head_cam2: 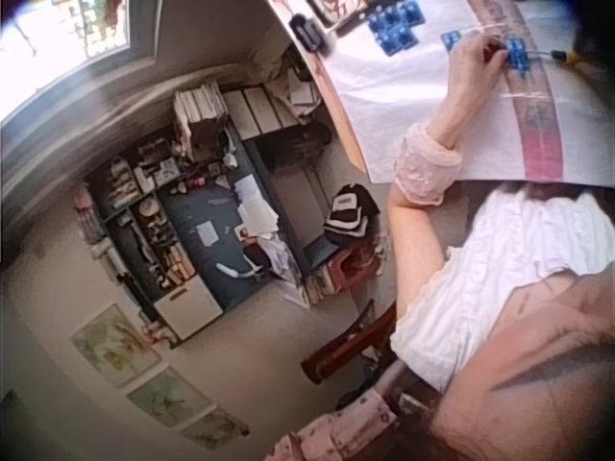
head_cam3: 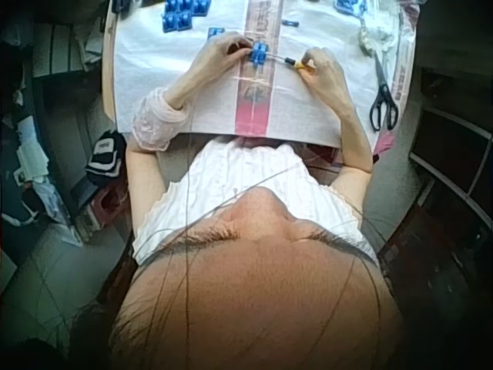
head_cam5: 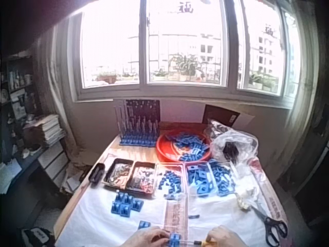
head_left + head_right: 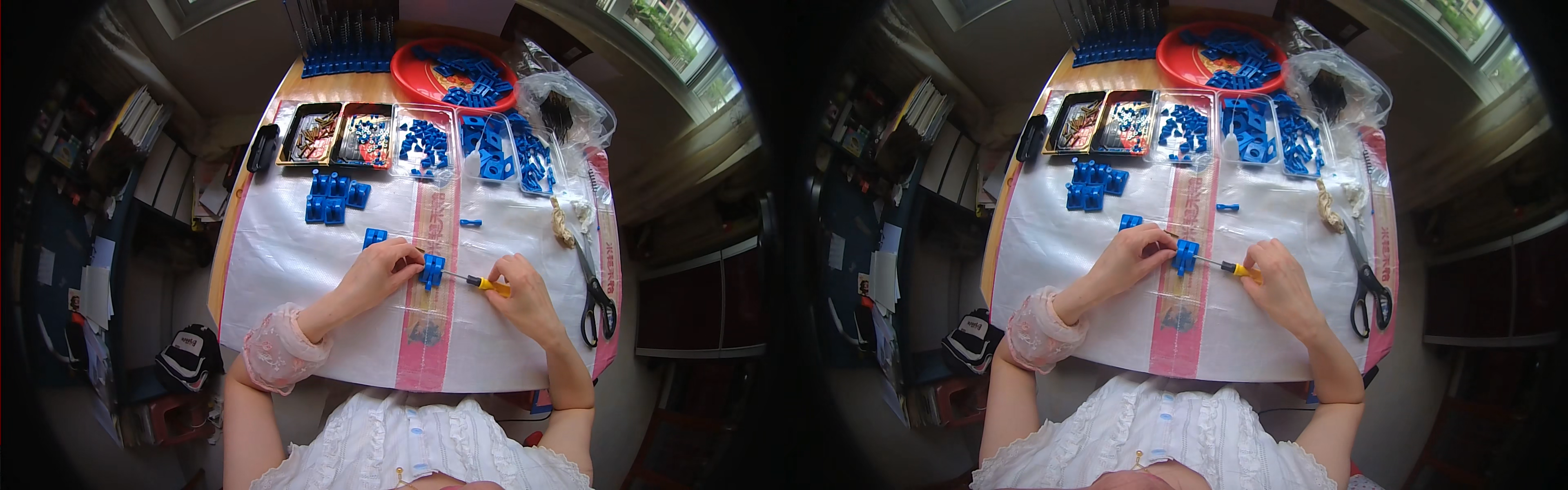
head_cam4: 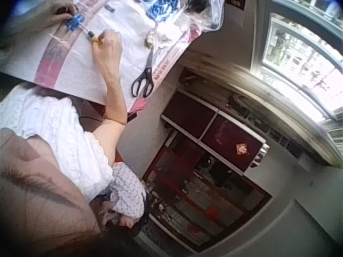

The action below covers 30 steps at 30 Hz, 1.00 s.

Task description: Assembling blue plastic fixture components using a screwdriver.

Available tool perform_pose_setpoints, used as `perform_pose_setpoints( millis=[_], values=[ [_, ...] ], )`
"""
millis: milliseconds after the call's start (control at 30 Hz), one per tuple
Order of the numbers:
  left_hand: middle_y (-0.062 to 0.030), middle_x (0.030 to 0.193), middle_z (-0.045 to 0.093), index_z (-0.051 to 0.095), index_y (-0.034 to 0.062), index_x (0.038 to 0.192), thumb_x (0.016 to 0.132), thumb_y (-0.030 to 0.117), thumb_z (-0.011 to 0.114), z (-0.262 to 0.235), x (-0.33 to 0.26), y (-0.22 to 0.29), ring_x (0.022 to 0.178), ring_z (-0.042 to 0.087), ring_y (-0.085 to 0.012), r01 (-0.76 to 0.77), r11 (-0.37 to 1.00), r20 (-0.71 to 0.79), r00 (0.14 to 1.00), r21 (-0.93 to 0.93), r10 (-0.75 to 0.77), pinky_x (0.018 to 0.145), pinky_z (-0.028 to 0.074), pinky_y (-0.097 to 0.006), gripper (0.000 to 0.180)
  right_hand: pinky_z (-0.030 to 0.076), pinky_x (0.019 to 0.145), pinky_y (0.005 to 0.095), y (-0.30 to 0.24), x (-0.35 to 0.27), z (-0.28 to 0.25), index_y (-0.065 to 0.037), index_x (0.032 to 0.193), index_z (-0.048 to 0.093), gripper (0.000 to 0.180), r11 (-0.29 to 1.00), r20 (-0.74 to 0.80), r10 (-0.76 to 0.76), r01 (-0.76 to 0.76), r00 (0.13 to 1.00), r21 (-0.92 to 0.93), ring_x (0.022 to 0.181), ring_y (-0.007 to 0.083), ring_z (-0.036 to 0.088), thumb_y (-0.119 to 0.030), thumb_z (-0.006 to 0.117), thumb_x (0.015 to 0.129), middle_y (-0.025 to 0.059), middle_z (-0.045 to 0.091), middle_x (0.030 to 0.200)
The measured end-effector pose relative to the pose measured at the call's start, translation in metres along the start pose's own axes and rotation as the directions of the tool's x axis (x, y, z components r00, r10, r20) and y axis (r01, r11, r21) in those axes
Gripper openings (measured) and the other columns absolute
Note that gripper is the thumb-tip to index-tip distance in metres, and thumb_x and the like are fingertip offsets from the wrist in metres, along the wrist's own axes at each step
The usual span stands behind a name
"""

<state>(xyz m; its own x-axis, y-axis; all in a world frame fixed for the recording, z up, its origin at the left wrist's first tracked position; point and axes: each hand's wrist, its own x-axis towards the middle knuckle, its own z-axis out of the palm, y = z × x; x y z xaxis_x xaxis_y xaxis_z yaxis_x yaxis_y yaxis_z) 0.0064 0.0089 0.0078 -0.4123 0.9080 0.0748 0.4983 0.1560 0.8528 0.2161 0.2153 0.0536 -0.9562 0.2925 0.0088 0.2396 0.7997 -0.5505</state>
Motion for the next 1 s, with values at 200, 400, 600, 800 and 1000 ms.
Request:
perform_pose_setpoints(
  millis=[200,400,600,800,1000],
  values=[
    [-0.0072,0.096,0.069,0.074,0.0008,0.106,0.093,0.002,0.073,0.0,0.0,0.0,0.08,0.067,-0.015,-0.003,1.0,-0.002,1.0,0.006,0.003,0.074,0.054,-0.028,0.013,0.051,0.085,0.0414,0.008,0.0,-0.002,0.0,0.105,0.069,0.027,0.98,0.029,0.02,-0.026,0.999,0.199,0.093,0.0307,0.061,-0.006,0.079,0.081,0.0127,0.063,0.096],
    [-0.0074,0.096,0.069,0.074,0.0006,0.106,0.093,0.002,0.073,0.0,-0.001,0.0,0.08,0.066,-0.0156,-0.014,1.0,-0.007,1.0,-0.002,0.014,0.074,0.054,-0.029,0.013,0.05,0.085,0.0396,0.007,-0.002,-0.008,-0.002,0.104,0.07,0.023,0.997,0.031,-0.067,0.065,0.997,0.036,0.096,0.0292,0.06,-0.005,0.078,0.082,0.0111,0.063,0.096],
    [-0.0079,0.097,0.07,0.073,0.0002,0.105,0.093,0.003,0.073,0.0,0.0,-0.001,0.083,0.068,-0.0164,0.002,1.0,0.003,1.0,0.008,-0.002,0.076,0.055,-0.029,0.012,0.05,0.087,0.0404,0.0,0.001,0.004,-0.001,0.101,0.068,0.023,1.0,-0.014,0.011,-0.011,1.0,-0.011,0.098,0.0304,0.061,-0.005,0.078,0.08,0.0126,0.064,0.098],
    [-0.0082,0.097,0.07,0.073,0.0001,0.105,0.093,0.004,0.073,-0.001,0.0,0.001,0.084,0.069,-0.017,0.01,1.0,0.002,1.0,0.028,-0.01,0.076,0.055,-0.029,0.012,0.048,0.089,0.0395,0.005,0.0,0.0,-0.002,0.101,0.069,0.024,0.995,-0.04,-0.024,0.028,0.999,0.099,0.098,0.0293,0.06,-0.005,0.08,0.081,0.011,0.062,0.096],
    [-0.0083,0.097,0.069,0.072,0.0003,0.105,0.093,0.003,0.072,-0.001,0.0,0.001,0.083,0.068,-0.0169,0.01,1.0,0.001,1.0,0.024,-0.01,0.076,0.055,-0.029,0.012,0.05,0.085,0.0402,0.001,-0.001,0.001,-0.002,0.097,0.069,0.021,0.998,-0.048,-0.062,0.062,0.997,-0.004,0.096,0.0294,0.06,-0.006,0.08,0.08,0.0105,0.063,0.096]
  ],
)
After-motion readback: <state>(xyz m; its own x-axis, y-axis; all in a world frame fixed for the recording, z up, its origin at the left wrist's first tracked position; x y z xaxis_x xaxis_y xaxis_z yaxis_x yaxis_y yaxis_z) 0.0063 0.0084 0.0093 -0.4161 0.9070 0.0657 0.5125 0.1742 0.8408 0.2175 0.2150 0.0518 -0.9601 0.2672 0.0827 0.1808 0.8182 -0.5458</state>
